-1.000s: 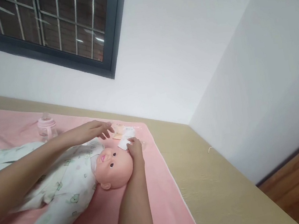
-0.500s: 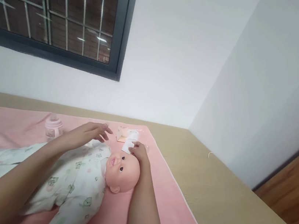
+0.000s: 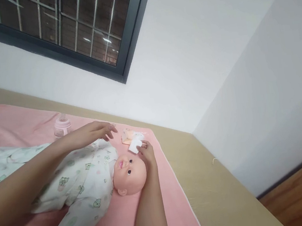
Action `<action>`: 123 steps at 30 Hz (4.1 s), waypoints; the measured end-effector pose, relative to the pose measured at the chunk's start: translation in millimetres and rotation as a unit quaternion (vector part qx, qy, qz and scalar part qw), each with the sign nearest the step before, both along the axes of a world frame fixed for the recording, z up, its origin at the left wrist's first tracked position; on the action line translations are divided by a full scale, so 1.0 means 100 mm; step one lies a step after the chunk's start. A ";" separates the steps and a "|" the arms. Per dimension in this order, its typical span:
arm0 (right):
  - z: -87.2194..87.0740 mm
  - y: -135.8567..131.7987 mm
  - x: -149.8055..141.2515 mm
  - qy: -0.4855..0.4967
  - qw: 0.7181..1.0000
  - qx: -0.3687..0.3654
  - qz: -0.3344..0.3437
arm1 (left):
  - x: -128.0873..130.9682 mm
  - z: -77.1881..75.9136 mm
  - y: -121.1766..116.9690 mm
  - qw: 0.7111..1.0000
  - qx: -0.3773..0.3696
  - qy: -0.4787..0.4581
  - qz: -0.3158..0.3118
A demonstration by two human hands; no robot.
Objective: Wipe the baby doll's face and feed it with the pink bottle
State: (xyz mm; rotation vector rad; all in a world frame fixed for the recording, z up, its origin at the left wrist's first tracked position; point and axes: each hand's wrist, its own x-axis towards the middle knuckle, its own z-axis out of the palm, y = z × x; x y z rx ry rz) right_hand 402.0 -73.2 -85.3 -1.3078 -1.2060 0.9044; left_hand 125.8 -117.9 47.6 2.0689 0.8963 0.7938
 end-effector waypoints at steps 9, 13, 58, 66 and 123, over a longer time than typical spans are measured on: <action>0.94 -0.33 -0.23 -0.060 0.991 0.060 0.100 | 0.09 -0.11 0.01 0.997 0.036 0.004 0.068; 1.29 -0.57 -0.53 -0.126 0.967 0.062 0.212 | 0.14 -0.13 -0.03 0.999 0.031 -0.004 0.034; -0.04 -0.15 -0.10 0.138 0.987 -0.025 0.079 | 0.33 -0.23 -0.16 0.984 -0.001 0.166 -0.070; -0.02 -0.17 -0.12 0.114 0.990 -0.043 0.073 | 0.32 -0.22 -0.16 0.986 0.010 0.156 -0.060; -0.10 -0.05 -0.06 0.202 0.974 -0.052 0.089 | 0.45 -0.23 -0.23 0.987 0.090 0.133 -0.002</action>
